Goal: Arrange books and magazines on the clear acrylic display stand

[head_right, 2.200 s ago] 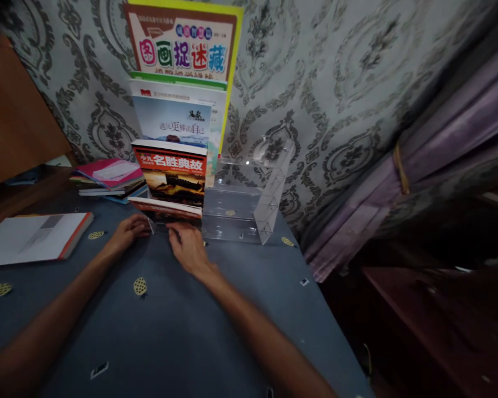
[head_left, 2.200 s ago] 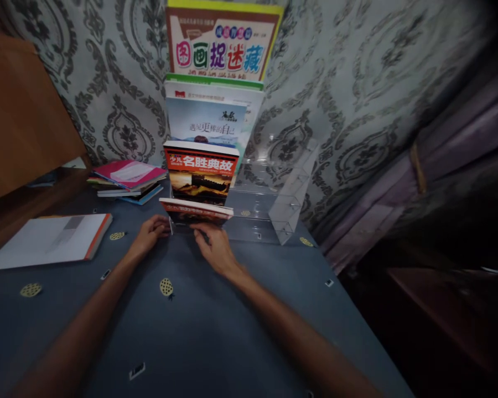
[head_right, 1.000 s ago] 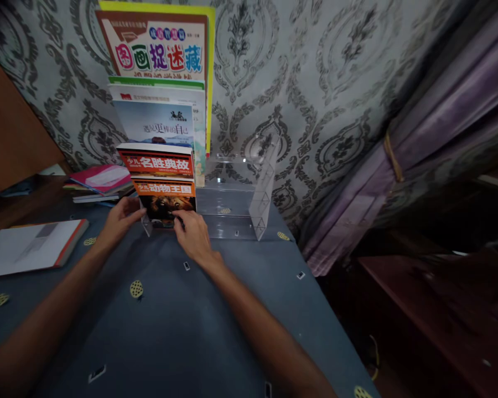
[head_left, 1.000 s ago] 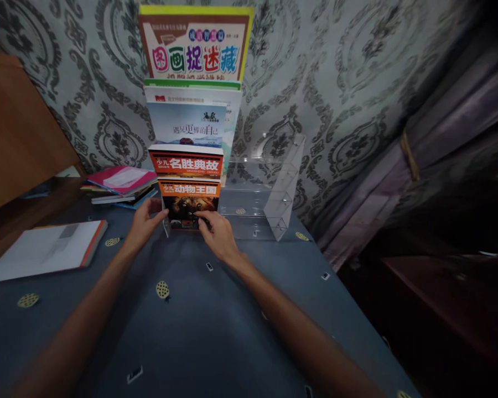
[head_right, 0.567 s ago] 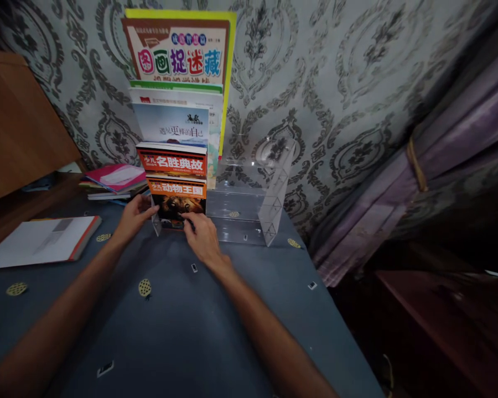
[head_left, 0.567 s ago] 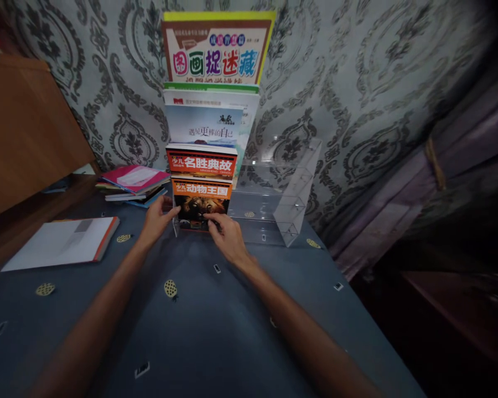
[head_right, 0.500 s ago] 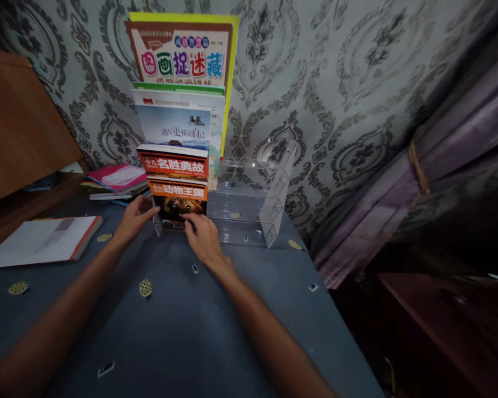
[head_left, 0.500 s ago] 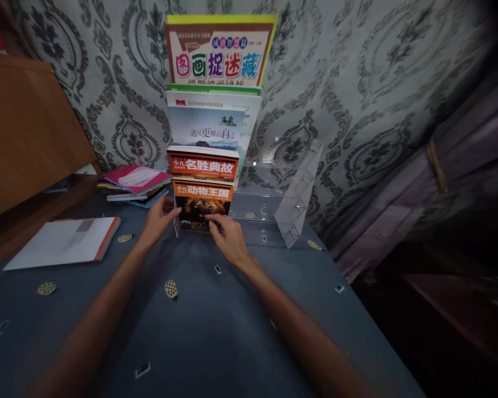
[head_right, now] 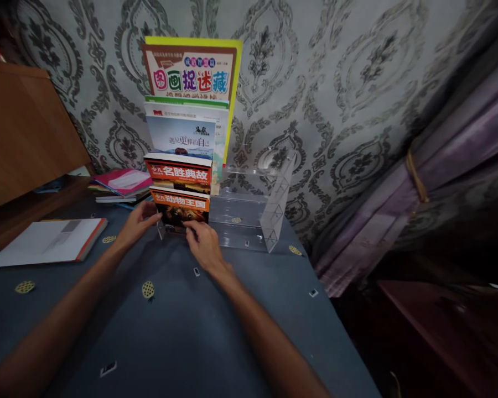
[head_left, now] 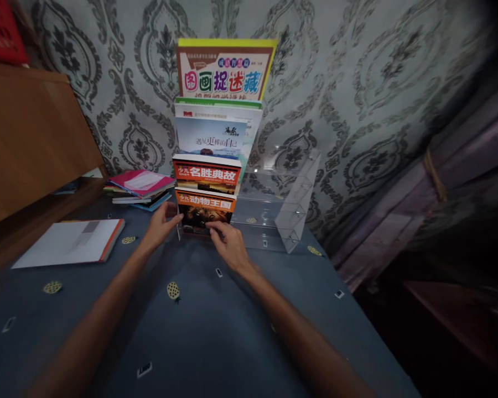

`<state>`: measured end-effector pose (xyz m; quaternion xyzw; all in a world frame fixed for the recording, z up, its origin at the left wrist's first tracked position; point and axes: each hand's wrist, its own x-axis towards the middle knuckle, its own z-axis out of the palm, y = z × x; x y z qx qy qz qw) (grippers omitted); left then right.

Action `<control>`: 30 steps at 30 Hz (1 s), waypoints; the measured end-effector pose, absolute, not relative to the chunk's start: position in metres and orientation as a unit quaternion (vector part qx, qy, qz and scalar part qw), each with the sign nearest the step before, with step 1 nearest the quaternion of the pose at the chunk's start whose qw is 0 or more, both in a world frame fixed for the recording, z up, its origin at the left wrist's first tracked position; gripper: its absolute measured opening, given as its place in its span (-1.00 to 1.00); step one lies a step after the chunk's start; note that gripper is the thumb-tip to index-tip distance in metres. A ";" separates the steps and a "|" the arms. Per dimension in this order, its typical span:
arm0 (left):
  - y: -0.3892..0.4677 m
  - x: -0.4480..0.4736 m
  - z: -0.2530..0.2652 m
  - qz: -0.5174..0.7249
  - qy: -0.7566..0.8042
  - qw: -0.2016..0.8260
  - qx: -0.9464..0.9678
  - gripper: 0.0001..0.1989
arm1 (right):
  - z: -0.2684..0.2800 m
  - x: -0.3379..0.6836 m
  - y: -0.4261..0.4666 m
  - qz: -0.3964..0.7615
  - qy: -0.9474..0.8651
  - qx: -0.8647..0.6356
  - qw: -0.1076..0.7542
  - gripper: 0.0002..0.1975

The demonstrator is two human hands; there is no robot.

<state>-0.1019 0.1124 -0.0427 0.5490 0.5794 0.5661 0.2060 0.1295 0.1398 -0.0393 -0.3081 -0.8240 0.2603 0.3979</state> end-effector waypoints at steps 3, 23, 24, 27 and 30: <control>0.110 -0.101 -0.042 0.568 0.576 0.217 0.545 -0.52 | -0.039 0.130 0.137 0.261 -0.827 -0.310 0.390 -0.71; 0.079 -0.104 -0.052 0.543 0.579 0.199 0.575 -0.60 | -0.058 0.119 0.125 0.279 -0.851 -0.279 0.347 -0.71; 0.073 -0.108 -0.052 0.524 0.604 0.179 0.573 -0.63 | -0.061 0.118 0.123 0.280 -0.853 -0.277 0.341 -0.70; 0.052 -0.127 -0.049 0.431 0.702 0.054 0.565 -0.73 | -0.072 0.114 0.117 0.284 -0.859 -0.274 0.326 -0.69; 0.029 -0.148 -0.044 0.290 0.793 -0.104 0.526 -0.71 | -0.082 0.111 0.112 0.289 -0.864 -0.273 0.310 -0.68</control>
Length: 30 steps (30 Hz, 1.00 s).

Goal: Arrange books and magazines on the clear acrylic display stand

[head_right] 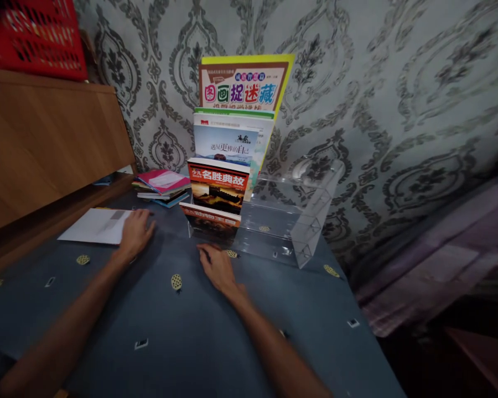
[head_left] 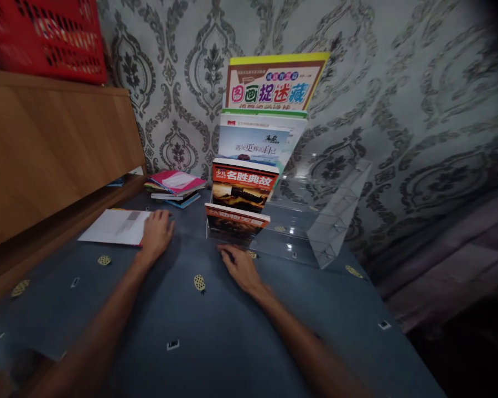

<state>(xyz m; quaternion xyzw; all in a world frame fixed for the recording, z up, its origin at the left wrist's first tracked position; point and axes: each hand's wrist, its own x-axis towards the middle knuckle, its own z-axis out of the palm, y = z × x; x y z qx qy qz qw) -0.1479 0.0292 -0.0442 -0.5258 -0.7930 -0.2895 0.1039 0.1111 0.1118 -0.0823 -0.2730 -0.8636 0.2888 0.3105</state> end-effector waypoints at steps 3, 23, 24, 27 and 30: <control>0.011 -0.166 -0.044 -0.179 -0.856 0.161 -0.457 -0.54 | -0.089 0.110 0.110 0.292 -0.868 -0.267 0.299 -0.68; -0.052 -0.138 -0.049 0.046 -0.892 0.091 -0.440 -0.45 | -0.096 0.109 0.111 0.265 -0.879 -0.275 0.286 -0.68; -0.055 -0.133 -0.047 0.050 -0.890 0.084 -0.445 -0.44 | -0.096 0.110 0.111 0.264 -0.879 -0.274 0.288 -0.68; -0.060 -0.121 -0.038 0.060 -0.887 0.069 -0.453 -0.44 | -0.096 0.110 0.110 0.259 -0.880 -0.277 0.284 -0.67; -0.063 -0.108 -0.028 0.060 -0.876 0.057 -0.476 -0.43 | -0.095 0.110 0.109 0.262 -0.881 -0.282 0.274 -0.67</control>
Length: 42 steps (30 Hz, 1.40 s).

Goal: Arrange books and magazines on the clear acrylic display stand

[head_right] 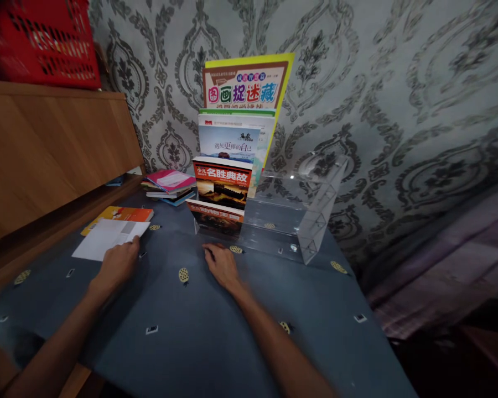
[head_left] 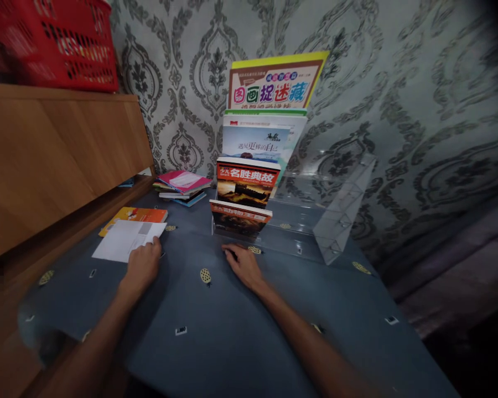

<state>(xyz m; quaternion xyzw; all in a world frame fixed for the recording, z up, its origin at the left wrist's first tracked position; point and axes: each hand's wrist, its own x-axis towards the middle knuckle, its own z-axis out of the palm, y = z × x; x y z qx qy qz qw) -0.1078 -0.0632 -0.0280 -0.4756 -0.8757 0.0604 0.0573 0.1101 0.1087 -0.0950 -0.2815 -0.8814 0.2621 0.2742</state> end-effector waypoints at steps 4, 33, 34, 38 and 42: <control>-0.062 -0.061 -0.019 0.054 -0.842 0.009 -0.537 -0.38 | -0.092 0.111 0.109 0.289 -0.868 -0.273 0.298 -0.69; -0.033 -0.086 -0.071 -0.054 -0.777 0.054 -0.625 -0.61 | -0.080 0.105 0.081 0.028 -0.965 -0.220 0.143 -0.73; -0.034 -0.086 -0.074 -0.056 -0.775 0.063 -0.627 -0.60 | -0.081 0.103 0.077 0.035 -0.968 -0.201 0.147 -0.73; -0.034 -0.084 -0.083 -0.057 -0.769 0.092 -0.630 -0.57 | -0.081 0.097 0.062 0.101 -0.980 -0.114 0.127 -0.60; -0.034 -0.086 -0.087 -0.067 -0.761 0.101 -0.637 -0.57 | -0.079 0.096 0.059 0.128 -0.979 -0.122 0.097 -0.50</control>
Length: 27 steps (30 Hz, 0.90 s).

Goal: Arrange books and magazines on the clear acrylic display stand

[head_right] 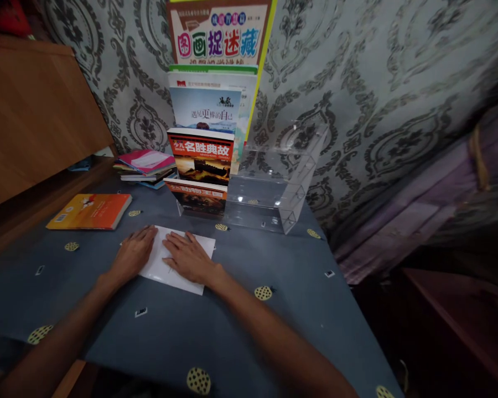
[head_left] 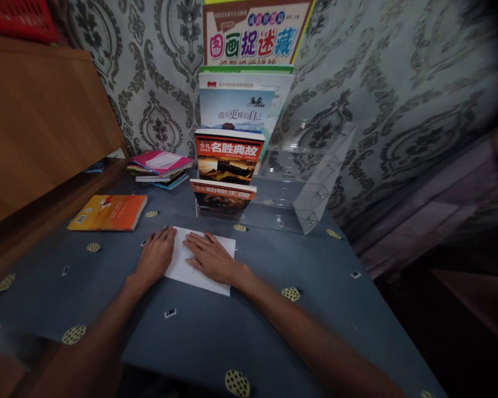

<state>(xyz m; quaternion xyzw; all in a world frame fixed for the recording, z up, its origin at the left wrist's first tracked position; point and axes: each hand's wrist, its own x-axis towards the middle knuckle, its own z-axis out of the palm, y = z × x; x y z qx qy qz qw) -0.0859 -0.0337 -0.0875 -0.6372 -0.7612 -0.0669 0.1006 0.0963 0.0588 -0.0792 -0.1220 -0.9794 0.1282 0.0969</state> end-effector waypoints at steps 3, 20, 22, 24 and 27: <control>-0.034 -0.087 -0.088 -0.069 -0.761 0.102 -0.637 -0.58 | -0.085 0.101 0.064 0.132 -0.977 -0.139 0.091 -0.46; -0.040 -0.070 -0.089 -0.055 -0.720 0.095 -0.685 -0.46 | -0.095 0.159 0.073 0.124 -0.962 -0.218 0.107 -0.43; -0.044 -0.059 -0.091 -0.062 -0.684 0.079 -0.722 -0.43 | -0.095 0.158 0.073 0.123 -0.962 -0.218 0.108 -0.44; -0.050 -0.049 -0.092 -0.074 -0.655 0.063 -0.750 -0.41 | -0.097 0.158 0.073 0.124 -0.961 -0.218 0.114 -0.44; -0.059 -0.042 -0.091 -0.084 -0.643 0.051 -0.759 -0.41 | -0.099 0.159 0.074 0.123 -0.960 -0.218 0.123 -0.44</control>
